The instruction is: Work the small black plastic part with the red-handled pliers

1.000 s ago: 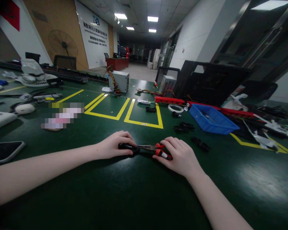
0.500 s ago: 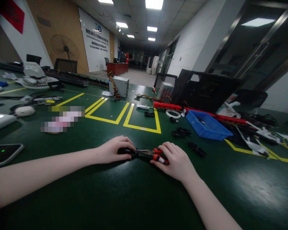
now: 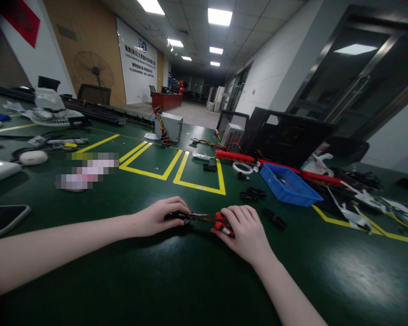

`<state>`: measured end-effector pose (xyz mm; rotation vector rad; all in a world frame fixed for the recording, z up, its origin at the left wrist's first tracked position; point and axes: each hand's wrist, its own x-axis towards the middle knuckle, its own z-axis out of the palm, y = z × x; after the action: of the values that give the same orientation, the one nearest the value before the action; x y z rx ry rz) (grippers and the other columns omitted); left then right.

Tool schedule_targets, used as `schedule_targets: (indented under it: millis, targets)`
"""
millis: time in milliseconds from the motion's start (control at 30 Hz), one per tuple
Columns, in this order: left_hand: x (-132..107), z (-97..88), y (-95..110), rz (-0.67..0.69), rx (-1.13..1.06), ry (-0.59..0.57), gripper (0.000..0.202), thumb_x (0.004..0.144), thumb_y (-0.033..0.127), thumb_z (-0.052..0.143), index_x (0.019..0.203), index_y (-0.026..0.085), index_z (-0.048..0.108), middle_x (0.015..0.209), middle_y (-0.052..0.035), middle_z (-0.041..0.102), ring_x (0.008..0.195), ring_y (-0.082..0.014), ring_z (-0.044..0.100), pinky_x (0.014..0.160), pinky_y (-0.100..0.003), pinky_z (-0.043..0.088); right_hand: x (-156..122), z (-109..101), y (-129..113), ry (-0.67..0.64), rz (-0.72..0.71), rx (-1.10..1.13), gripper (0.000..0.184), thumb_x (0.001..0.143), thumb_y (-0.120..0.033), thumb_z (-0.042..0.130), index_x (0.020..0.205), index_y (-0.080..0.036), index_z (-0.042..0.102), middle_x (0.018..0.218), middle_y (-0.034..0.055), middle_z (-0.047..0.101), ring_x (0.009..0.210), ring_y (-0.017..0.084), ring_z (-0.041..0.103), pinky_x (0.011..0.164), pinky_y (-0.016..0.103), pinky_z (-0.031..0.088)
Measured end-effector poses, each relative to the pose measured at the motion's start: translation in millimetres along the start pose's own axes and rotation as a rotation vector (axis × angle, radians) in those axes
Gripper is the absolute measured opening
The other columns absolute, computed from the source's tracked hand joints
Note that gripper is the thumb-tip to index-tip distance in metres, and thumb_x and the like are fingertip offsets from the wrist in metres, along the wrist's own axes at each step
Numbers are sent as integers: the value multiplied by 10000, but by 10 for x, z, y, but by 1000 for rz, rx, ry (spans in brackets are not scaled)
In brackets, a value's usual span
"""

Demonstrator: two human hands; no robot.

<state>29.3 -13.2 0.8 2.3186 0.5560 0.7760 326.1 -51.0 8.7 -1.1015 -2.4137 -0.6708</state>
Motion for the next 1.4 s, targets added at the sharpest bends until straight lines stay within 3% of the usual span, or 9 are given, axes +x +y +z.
schedule_targets:
  millis: [100,267,667,1033,1400]
  targets:
    - [-3,-5,17,14,-41,-6,243,938,172,585,1180,187,599,1171,-80,570,1056,-198,592,947,-364,502,-17,-6,6,28,-16,-37,341,858,-359,630,1125,-155,577,1025,118,668,947,266,613,881,444,438]
    - [-13,-14,53,21,-66,-48,247,951,174,565,1196,187,585,1179,-85,555,1064,-196,575,947,-357,503,-47,-17,25,17,-3,-40,320,798,-171,572,1118,-160,566,1053,128,653,956,266,614,787,396,483]
    - [-8,19,31,120,-78,29,243,921,174,615,1164,168,604,1163,-100,583,1063,-195,586,942,-347,505,-25,5,-48,0,33,59,299,811,-245,574,1101,-170,569,1039,119,655,861,227,632,712,346,502]
    - [-8,30,-12,40,-43,39,235,928,189,591,1163,181,586,1135,-81,610,1051,-203,578,941,-359,488,83,-59,-238,-157,256,132,329,716,-213,618,1037,-190,550,1047,94,619,922,243,579,790,372,460]
    - [-7,11,-15,-46,-138,46,271,935,198,568,1200,209,622,1159,-71,598,1088,-203,587,991,-380,477,126,-87,-251,-35,332,108,255,753,-121,531,979,-232,490,953,76,611,930,273,595,820,440,468]
